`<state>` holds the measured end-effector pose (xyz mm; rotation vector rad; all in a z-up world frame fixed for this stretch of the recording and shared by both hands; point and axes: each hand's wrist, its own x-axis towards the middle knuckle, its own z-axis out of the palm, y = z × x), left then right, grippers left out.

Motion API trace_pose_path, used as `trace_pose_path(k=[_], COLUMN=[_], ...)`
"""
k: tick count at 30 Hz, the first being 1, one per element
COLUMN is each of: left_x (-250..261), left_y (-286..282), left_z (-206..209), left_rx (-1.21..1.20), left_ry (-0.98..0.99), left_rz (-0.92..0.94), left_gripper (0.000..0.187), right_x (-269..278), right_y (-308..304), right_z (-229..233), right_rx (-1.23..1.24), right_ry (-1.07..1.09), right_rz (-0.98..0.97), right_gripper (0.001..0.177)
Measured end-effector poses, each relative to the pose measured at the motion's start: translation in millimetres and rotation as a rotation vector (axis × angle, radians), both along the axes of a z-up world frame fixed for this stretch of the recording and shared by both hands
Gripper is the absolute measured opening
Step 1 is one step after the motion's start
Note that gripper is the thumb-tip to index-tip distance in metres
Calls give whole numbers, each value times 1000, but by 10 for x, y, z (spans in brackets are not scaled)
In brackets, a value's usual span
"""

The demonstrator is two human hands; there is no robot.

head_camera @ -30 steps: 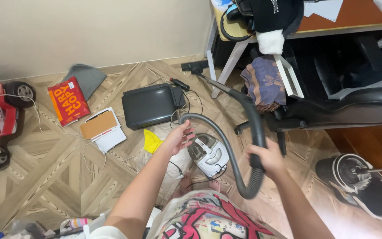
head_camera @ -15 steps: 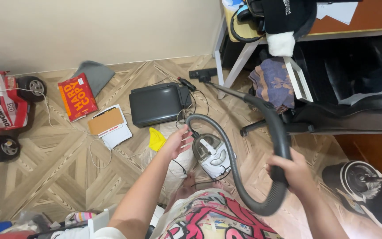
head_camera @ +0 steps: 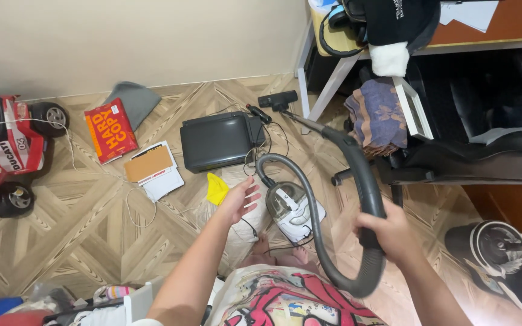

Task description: The recorder organizes and cleans a printer area, including wiping the printer, tidying cords, and placing paper and documents on top.

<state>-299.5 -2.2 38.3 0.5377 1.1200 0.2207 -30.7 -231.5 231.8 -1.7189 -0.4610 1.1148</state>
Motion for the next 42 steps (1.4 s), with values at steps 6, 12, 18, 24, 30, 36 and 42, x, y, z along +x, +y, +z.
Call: trace_pose_path(k=[6, 12, 18, 24, 30, 36, 42], left_x=[11, -114, -201, -80, -53, -99, -25], left_y=[-45, -50, -85, -65, -124, -85, -89], left_z=[-48, -57, -133, -196, -66, -39, -58], left_rx=[-10, -6, -14, 1, 1, 15, 10], left_ry=[1, 26, 42, 40, 33, 46, 56], left_rz=[-4, 19, 42, 8, -25, -41, -73], left_gripper=[53, 54, 55, 55, 57, 58, 58], right_x=[-83, -185, -67, -127, 22, 88, 10], right_y=[709, 519, 488, 1248, 687, -258, -7], right_z=[-278, -381, -92, -440, -224, 218, -263], right_rx=[31, 67, 32, 141, 80, 19, 34], right_ry=[-65, 95, 91, 101, 10, -2, 18], right_rz=[19, -45, -46, -48, -56, -125, -180], right_gripper=[23, 22, 24, 21, 22, 27, 26])
